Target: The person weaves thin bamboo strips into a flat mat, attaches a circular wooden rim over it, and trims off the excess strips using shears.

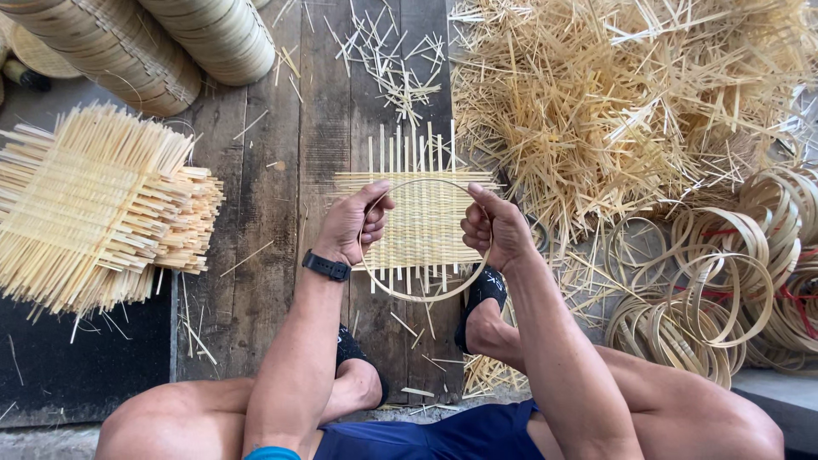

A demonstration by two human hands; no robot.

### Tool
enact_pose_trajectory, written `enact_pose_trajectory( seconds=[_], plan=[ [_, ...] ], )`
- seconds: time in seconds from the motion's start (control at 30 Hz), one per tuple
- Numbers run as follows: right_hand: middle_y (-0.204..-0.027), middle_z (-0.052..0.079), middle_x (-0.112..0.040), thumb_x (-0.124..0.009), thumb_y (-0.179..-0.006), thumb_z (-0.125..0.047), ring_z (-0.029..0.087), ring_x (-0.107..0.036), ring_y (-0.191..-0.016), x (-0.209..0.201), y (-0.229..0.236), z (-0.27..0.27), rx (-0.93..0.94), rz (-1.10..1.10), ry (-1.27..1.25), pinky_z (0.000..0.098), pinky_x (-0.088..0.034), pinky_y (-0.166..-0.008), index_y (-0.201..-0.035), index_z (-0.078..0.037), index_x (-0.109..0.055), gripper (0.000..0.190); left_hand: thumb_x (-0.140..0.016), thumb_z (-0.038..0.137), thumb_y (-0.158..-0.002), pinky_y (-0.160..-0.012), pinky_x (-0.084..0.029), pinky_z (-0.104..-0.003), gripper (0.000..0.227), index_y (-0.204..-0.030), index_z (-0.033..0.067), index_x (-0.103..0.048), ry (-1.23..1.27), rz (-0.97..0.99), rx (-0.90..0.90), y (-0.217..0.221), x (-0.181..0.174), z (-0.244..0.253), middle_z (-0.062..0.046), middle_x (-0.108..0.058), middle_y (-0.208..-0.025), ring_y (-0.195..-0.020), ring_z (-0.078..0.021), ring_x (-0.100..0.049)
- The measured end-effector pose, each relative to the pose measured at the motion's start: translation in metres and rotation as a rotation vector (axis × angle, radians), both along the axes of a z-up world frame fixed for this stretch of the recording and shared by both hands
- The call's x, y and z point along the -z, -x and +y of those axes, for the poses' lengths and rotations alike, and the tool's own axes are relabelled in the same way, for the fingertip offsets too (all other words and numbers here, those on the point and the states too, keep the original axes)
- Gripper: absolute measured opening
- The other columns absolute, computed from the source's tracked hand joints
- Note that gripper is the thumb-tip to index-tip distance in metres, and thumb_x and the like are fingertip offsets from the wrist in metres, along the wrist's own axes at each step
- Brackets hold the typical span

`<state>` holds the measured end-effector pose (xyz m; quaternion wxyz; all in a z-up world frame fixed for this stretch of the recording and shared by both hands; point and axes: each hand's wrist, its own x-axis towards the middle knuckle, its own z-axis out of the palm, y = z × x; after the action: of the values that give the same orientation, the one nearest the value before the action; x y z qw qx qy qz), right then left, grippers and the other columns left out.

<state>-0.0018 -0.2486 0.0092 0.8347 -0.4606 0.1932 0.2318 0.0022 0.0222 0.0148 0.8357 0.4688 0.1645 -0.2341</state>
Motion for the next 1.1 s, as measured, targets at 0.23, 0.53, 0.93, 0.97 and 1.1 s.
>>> enact_pose_trajectory(
  seconds=[0.23, 0.53, 0.93, 0.97, 1.1],
  plan=[
    [-0.05, -0.005, -0.034, -0.072, -0.095, -0.036, 0.008, -0.029, -0.042, -0.018, -0.006, -0.009, -0.015, -0.036, 0.145, 0.0249, -0.024, -0.037, -0.059, -0.016, -0.049, 0.046, -0.076, 0.028, -0.092, -0.033, -0.026, -0.02, 0.034, -0.07, 0.0079, -0.059, 0.104, 0.02, -0.034, 0.001, 0.015, -0.006, 0.007, -0.042, -0.049, -0.039, -0.0045, -0.035],
    [-0.051, -0.005, -0.034, -0.067, -0.097, -0.041, 0.008, -0.032, -0.045, 0.007, -0.002, 0.003, 0.239, -0.068, -0.039, 0.026, -0.026, -0.04, -0.063, -0.015, -0.051, 0.045, -0.068, 0.04, -0.096, -0.041, -0.038, -0.02, 0.035, -0.08, 0.0098, -0.062, 0.246, 0.029, -0.234, 0.004, 0.036, -0.015, 0.005, -0.051, -0.056, -0.046, -0.0057, -0.044],
    [-0.074, 0.001, -0.069, -0.074, -0.09, -0.025, 0.007, -0.061, -0.062, 0.051, -0.019, -0.006, 0.044, -0.174, 0.527, 0.0234, -0.052, -0.055, -0.104, -0.005, -0.072, 0.025, -0.068, 0.031, -0.093, -0.039, -0.033, -0.02, 0.02, -0.094, 0.0105, -0.067, 0.169, 0.071, -0.535, 0.003, 0.082, -0.02, 0.006, -0.049, -0.057, -0.046, -0.0043, -0.042],
    [-0.078, 0.003, -0.072, -0.076, -0.087, -0.021, 0.009, -0.065, -0.065, 0.06, -0.019, -0.004, 0.04, -0.183, 0.57, 0.0261, -0.054, -0.056, -0.107, -0.003, -0.069, 0.027, -0.069, 0.027, -0.09, -0.039, -0.034, -0.02, 0.015, -0.097, 0.0133, -0.066, 0.115, 0.083, -0.572, 0.003, 0.094, -0.021, 0.005, -0.052, -0.058, -0.047, -0.005, -0.045],
    [-0.086, 0.008, -0.077, -0.079, -0.087, -0.015, 0.016, -0.074, -0.074, 0.097, -0.023, 0.004, 0.006, -0.058, 0.94, 0.0328, -0.061, -0.064, -0.105, 0.0, -0.075, 0.024, -0.072, 0.011, -0.086, -0.048, -0.049, -0.024, 0.012, -0.096, 0.0055, -0.067, -0.379, -0.009, -0.545, -0.001, 0.163, -0.019, -0.001, -0.071, -0.074, -0.06, -0.0078, -0.06]
  ],
)
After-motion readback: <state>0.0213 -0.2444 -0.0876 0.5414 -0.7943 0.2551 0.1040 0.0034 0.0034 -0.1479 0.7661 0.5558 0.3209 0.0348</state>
